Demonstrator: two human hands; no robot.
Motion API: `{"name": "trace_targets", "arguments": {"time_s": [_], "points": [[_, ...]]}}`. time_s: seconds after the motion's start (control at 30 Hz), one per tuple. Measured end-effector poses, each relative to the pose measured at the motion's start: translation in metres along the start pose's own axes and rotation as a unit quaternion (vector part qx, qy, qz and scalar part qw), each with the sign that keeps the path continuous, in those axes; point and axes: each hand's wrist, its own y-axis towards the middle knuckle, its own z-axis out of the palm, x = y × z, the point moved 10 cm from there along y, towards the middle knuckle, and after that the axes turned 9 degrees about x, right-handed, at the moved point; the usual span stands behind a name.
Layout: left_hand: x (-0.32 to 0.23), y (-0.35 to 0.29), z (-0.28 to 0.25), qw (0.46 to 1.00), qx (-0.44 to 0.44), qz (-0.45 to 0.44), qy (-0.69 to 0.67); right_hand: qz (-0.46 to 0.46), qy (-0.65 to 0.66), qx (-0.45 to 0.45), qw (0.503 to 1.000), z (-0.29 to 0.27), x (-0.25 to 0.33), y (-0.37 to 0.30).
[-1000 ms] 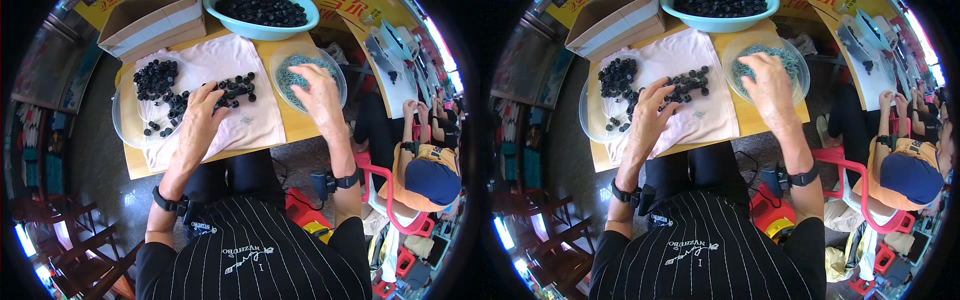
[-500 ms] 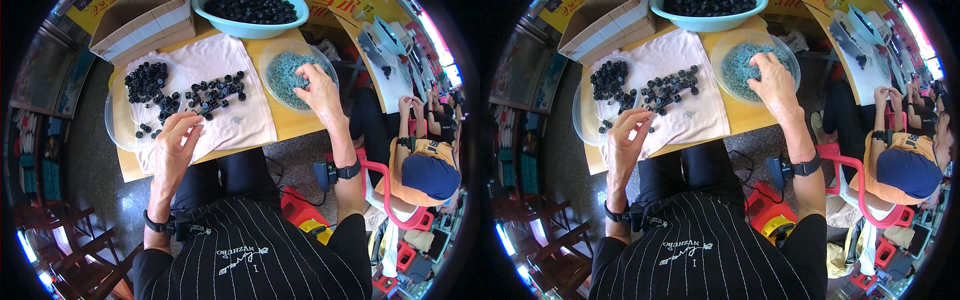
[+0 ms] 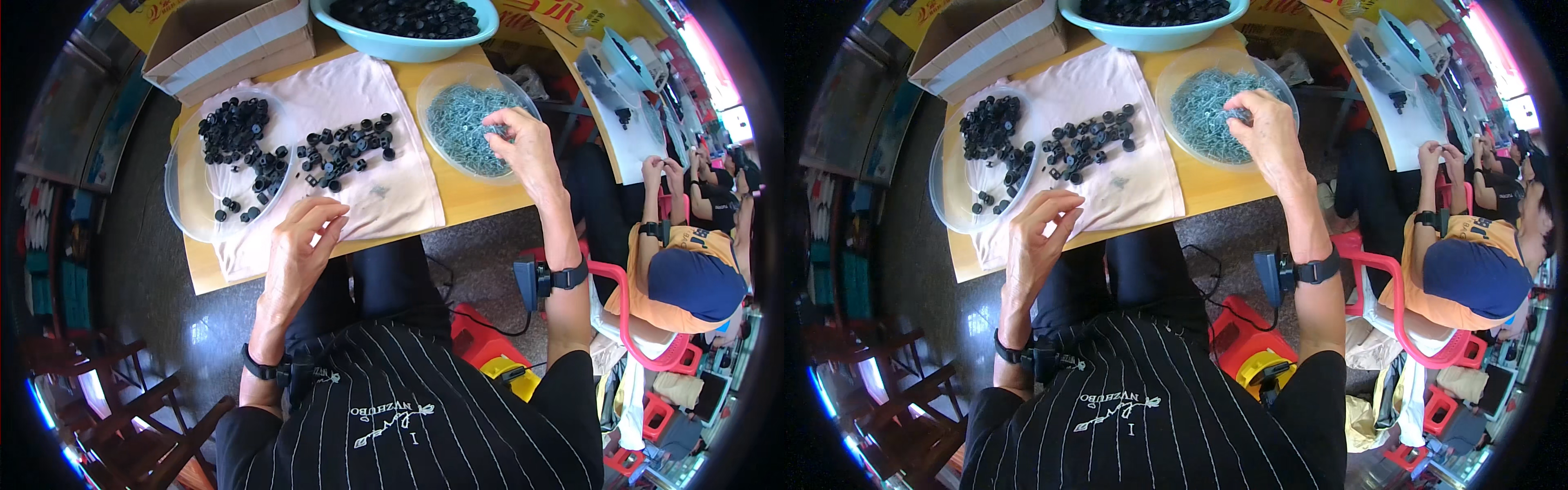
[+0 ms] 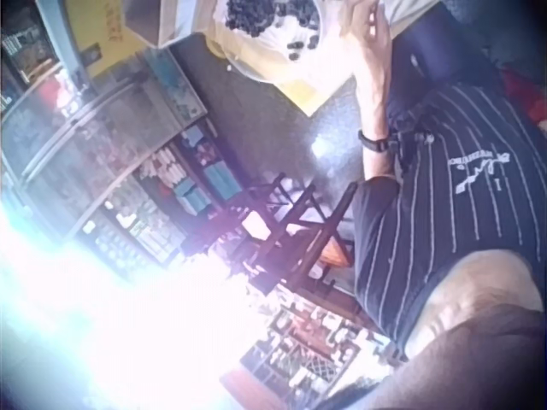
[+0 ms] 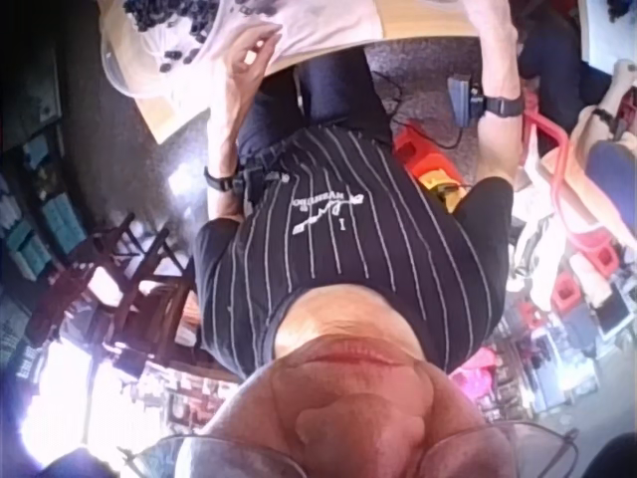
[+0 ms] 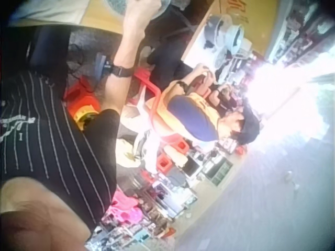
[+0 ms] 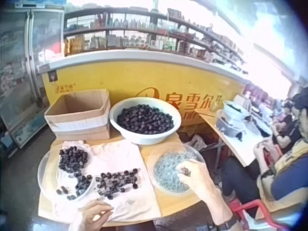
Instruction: Assembling small black plastic caps with metal pins by hand.
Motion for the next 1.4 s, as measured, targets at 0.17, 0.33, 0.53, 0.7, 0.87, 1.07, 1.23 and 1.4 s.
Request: {"name": "trace_targets", "arguments": {"time_s": [0.17,0.33,0.53,0.7,0.87,1.07,1.23,1.4], "points": [[0.002,-0.002,0.001,1.000,0.011,-0.027,0.008,0.035,0.128,-0.020,0.991,-0.007,0.007,-0.002],[0.001,-0.004,0.012,0.997,0.014,0.031,0.065,-0.038,0.118,0.053,0.991,0.026,0.072,-0.002],[-0.009,-0.009,0.038,0.995,0.040,0.067,0.065,-0.091,0.170,0.143,0.971,0.106,0.109,-0.017],[-0.007,-0.010,0.037,0.995,0.039,0.071,0.058,-0.115,0.149,0.142,0.972,0.126,0.114,-0.023],[-0.003,-0.011,0.037,0.996,0.047,0.068,0.045,-0.102,0.155,0.137,0.973,0.121,0.113,-0.026],[-0.003,-0.010,0.036,0.996,0.060,0.056,0.025,-0.101,0.135,0.115,0.979,0.105,0.105,-0.029],[-0.004,-0.010,0.032,0.997,0.044,0.055,0.039,-0.107,0.096,0.102,0.984,0.101,0.097,-0.031],[-0.004,-0.010,0.026,0.996,0.024,0.068,0.054,-0.066,0.062,0.105,0.990,0.099,0.089,-0.031]]}}
